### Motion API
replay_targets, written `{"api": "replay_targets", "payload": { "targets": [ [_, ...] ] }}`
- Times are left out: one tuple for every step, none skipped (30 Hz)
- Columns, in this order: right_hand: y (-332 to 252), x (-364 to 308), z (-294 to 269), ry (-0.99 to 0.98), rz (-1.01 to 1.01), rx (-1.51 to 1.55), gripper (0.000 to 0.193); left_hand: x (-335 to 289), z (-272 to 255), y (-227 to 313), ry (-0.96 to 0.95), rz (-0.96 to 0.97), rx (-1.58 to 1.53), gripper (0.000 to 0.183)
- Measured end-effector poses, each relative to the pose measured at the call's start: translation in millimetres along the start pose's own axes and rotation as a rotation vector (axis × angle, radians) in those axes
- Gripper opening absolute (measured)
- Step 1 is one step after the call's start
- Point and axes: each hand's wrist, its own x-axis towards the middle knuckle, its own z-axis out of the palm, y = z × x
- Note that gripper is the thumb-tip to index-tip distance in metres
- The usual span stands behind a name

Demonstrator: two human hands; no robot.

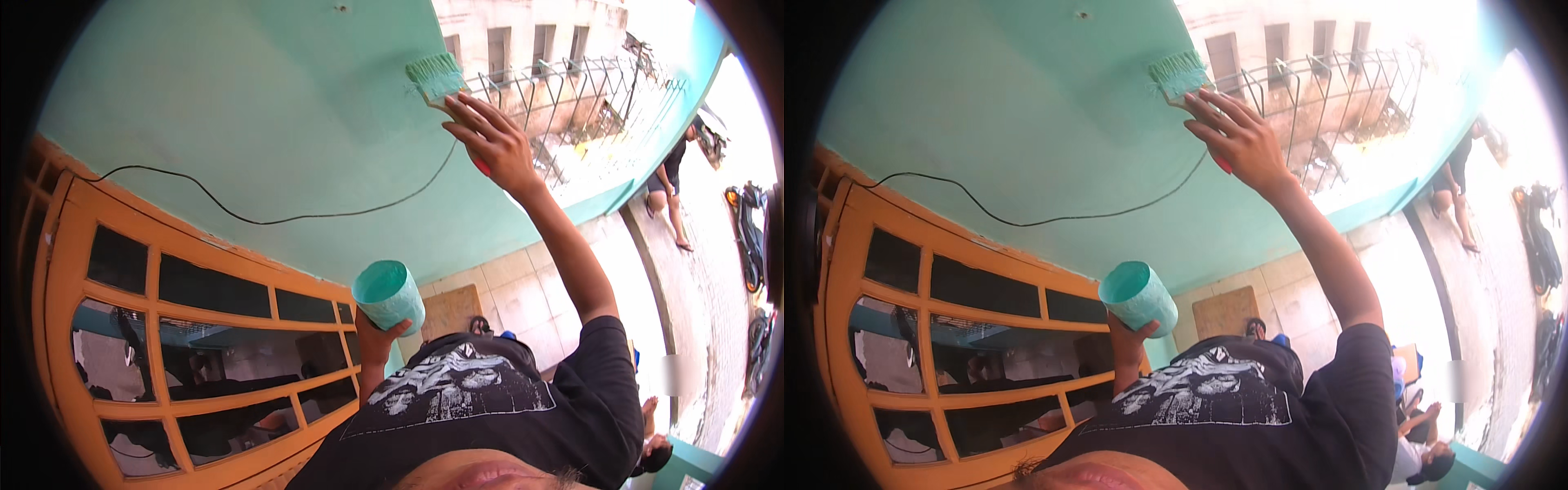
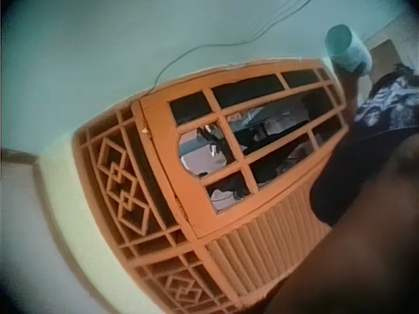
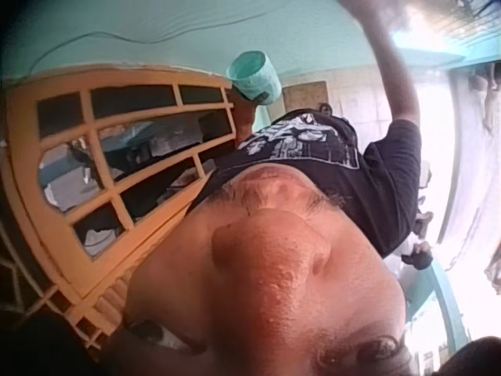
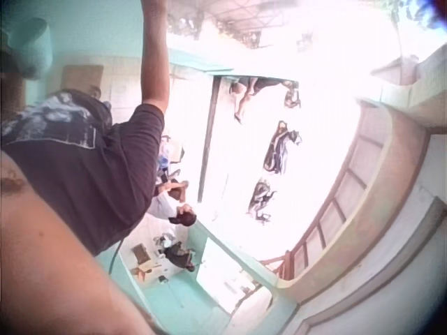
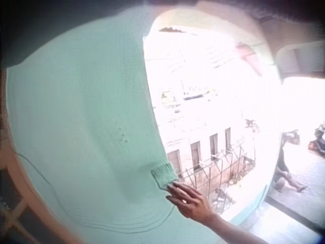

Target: The person paints a ceiling with a brush, repeatedly dipping the brush into a small container of green paint and applying it to the ceiling surface. The person holds the container in one hand and the brush in the other, working in a covered outdoor area.

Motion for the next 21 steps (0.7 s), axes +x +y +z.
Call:
{"api": "replay_targets", "payload": {
  "targets": [
    [6.2, 5.7, 1.6, -0.003, -0.016, -0.01, 0.038, 6.0, 2.6, -3.7, -0.008, 0.011, -0.007, 0.094],
    [16.6, -2.1, 10.1, -0.011, -0.011, -0.018, 0.04, 11.2, 6.1, -2.3, -0.024, 0.013, -0.005, 0.094],
    [21.3, -13.3, 25.3, -0.081, 0.013, -0.018, 0.04, 9.0, 6.5, 1.9, -0.019, 0.01, 0.0, 0.094],
    [19.8, -26.2, 39.5, -0.171, 0.046, -0.002, 0.039, 7.5, 5.5, 0.1, -0.01, 0.006, -0.007, 0.095],
    [16.6, -37.0, 45.5, -0.171, 0.074, 0.044, 0.033, 7.8, 6.8, 6.1, -0.012, 0.008, 0.001, 0.094],
    [14.7, -50.6, 50.5, -0.208, 0.111, 0.068, 0.034, 9.6, 8.7, 9.7, -0.019, 0.013, 0.003, 0.093],
    [10.1, -53.7, 45.6, -0.247, 0.151, 0.116, 0.029, 9.0, 11.1, 13.0, -0.02, 0.006, -0.008, 0.093],
    [12.9, -50.6, 48.5, -0.235, 0.166, 0.17, 0.027, 16.9, 12.9, 18.7, -0.019, 0.018, -0.007, 0.092],
    [14.0, -49.7, 41.1, -0.175, 0.171, 0.221, 0.025, 18.6, 13.0, 17.8, -0.021, 0.007, -0.018, 0.092],
    [11.6, -49.0, 30.3, -0.119, 0.251, 0.301, 0.023, 19.2, 12.2, 14.9, -0.025, -0.008, -0.027, 0.092],
    [7.0, -47.7, 20.3, -0.063, 0.332, 0.392, 0.022, 16.9, 11.5, 13.4, -0.018, -0.018, -0.029, 0.092],
    [4.0, -46.0, 12.0, 0.056, 0.42, 0.473, 0.02, 16.9, 11.8, 12.0, -0.011, -0.021, -0.034, 0.092],
    [1.6, -49.3, 4.0, 0.169, 0.513, 0.546, 0.019, 18.0, 12.2, 9.8, -0.012, -0.026, -0.04, 0.092],
    [1.3, -59.9, -1.5, 0.255, 0.631, 0.619, 0.019, 18.9, 11.9, 6.7, -0.021, -0.024, -0.036, 0.092],
    [1.2, -70.4, -5.3, 0.334, 0.766, 0.691, 0.016, 20.9, 13.0, 6.1, -0.028, -0.022, -0.03, 0.092],
    [-0.6, -81.3, -12.2, 0.467, 0.855, 0.76, 0.015, 23.6, 14.8, 6.8, -0.043, -0.024, -0.023, 0.093],
    [-5.2, -90.5, -17.3, 0.598, 0.939, 0.835, 0.016, 24.8, 15.6, 6.7, -0.051, -0.023, -0.014, 0.093],
    [-10.9, -95.9, -26.6, 0.704, 1.089, 0.948, 0.017, 25.5, 18.4, 8.7, -0.058, -0.026, -0.009, 0.093],
    [-16.2, -102.8, -34.4, 0.812, 1.24, 1.056, 0.019, 27.0, 20.5, 10.5, -0.069, -0.028, -0.006, 0.093],
    [-14.4, -117.3, -36.8, 0.847, 1.303, 1.101, 0.024, 27.7, 26.7, 18.7, -0.079, -0.034, -0.002, 0.093],
    [-13.8, -129.5, -39.5, 0.842, 1.379, 1.16, 0.025, 28.4, 31.8, 22.6, -0.088, -0.041, 0.003, 0.093]
  ]
}}
